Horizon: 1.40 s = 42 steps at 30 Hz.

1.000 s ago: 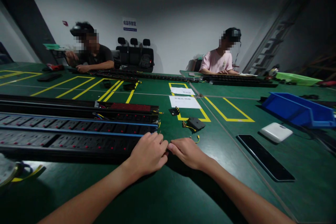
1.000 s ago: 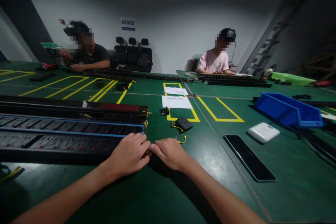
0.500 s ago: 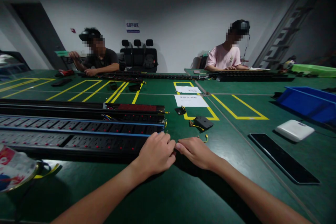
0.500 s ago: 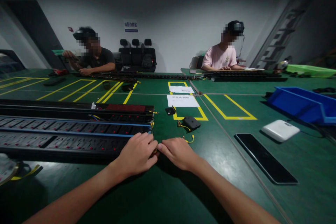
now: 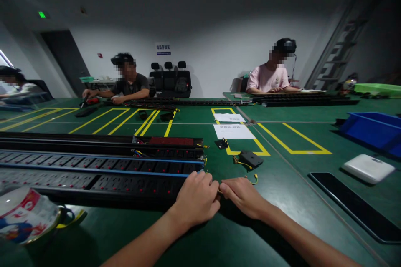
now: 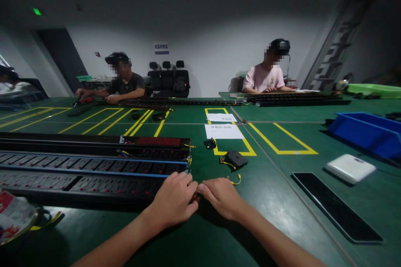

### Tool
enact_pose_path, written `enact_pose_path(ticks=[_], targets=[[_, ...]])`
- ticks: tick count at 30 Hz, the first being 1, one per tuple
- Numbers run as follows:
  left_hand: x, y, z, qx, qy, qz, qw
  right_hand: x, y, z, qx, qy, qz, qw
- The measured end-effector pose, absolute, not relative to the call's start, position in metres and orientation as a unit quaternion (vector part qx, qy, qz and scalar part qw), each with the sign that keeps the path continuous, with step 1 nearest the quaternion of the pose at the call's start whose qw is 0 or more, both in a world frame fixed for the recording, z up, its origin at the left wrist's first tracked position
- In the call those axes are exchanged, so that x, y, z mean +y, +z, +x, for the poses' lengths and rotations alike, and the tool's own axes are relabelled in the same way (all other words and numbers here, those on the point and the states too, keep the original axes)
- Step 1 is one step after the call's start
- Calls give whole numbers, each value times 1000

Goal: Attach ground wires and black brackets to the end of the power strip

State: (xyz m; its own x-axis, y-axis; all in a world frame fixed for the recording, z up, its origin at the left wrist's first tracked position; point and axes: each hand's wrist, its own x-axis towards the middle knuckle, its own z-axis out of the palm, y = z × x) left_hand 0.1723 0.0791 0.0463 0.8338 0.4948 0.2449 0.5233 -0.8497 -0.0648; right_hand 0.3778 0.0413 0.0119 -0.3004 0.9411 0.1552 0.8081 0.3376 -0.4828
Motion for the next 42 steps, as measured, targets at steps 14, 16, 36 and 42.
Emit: enact_pose_path(ticks=[14,16,36,42], targets=[[81,47,170,-251,-120,-958,62,-59,4,385,-663,142,-669,305],[82,47,170,-249,-124,-959,62,-83,-8,387,-630,92,-704,314],[83,42,168,-219,-132,-962,99,-96,-16,375,-671,-130,-687,246],[82,45,167,-215,-139,-962,96,-99,19,381,-747,-68,-647,133]])
